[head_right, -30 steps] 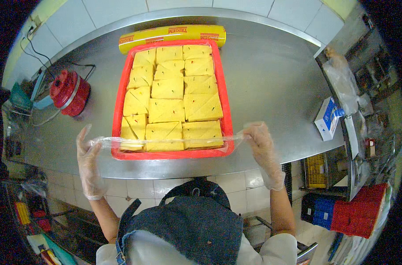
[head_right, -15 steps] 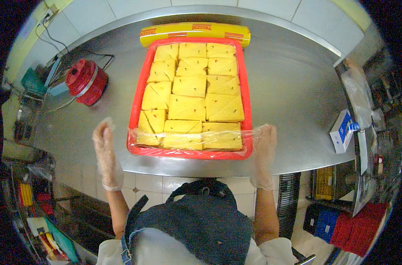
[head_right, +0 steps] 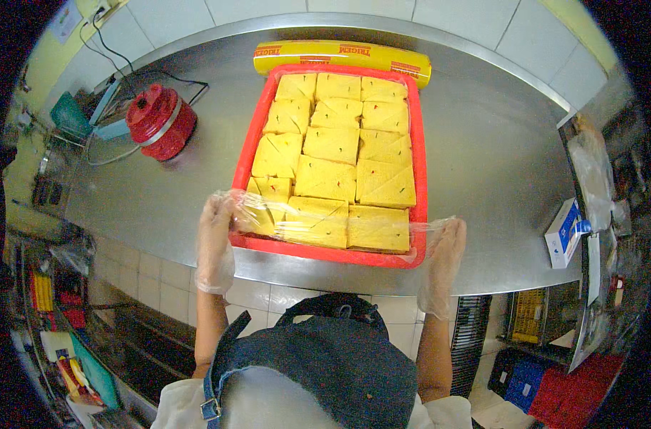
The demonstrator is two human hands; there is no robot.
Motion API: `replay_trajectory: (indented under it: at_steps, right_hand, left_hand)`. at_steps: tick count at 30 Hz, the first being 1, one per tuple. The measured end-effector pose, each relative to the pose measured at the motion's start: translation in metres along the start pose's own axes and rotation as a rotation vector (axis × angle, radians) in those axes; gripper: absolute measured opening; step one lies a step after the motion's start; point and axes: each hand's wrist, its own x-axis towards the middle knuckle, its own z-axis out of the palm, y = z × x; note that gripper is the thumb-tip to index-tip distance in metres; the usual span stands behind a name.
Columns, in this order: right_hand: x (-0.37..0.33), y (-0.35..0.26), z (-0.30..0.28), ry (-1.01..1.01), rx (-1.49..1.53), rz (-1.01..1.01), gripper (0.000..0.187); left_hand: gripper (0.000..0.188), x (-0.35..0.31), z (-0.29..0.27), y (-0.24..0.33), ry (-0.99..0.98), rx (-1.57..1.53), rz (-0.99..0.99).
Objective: The person inserts toothpicks into many small yellow rectangular food blocks arranged on a stainless steel table, then moves a red tray of finished blocks and wraps it with plastic film. The person handles the blocks and toothpicks by hand and uses a roll of plastic wrap to cover the tray.
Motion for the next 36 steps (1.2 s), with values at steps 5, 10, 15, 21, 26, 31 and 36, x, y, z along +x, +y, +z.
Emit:
replay_trajectory:
  at_steps: [5,10,15,21,26,31,36]
  right_hand:
    - [0.016,0.027,-0.006,-0.016,-0.252,-0.113,0.03]
    - [0.034,0.045,-0.023,0.087,-0.501,-0.309,0.034]
    - [0.048,0.061,-0.037,0.086,-0.603,-0.218,0.031]
    - [0.047,0.08,-0.033,-0.146,-0.885,-0.162,0.026]
    - [0.048,0.107,-0.032,-0.436,-0.792,-0.287,0.024]
    - [0.064,0.132,-0.036,-0.467,-0.583,-0.138,0.025]
    - [0.044,0.122,-0.031,-0.489,0.119,0.117,0.033]
  left_hand:
    - [0.008,-0.009,-0.004,-0.008,0.273,-0.108,0.095]
    - [0.008,0.001,-0.021,-0.017,0.495,-0.036,0.273]
    - [0.018,0.032,-0.057,-0.039,0.387,-0.003,0.39]
    - [0.028,0.055,-0.069,-0.095,0.392,0.3,-0.118]
    - [0.033,0.037,-0.06,-0.106,-0.056,-0.345,-0.223]
    - [0.03,0.037,-0.06,-0.088,-0.23,0.221,-0.116]
    - [0.034,0.042,-0.063,-0.089,-0.257,-0.018,-0.322]
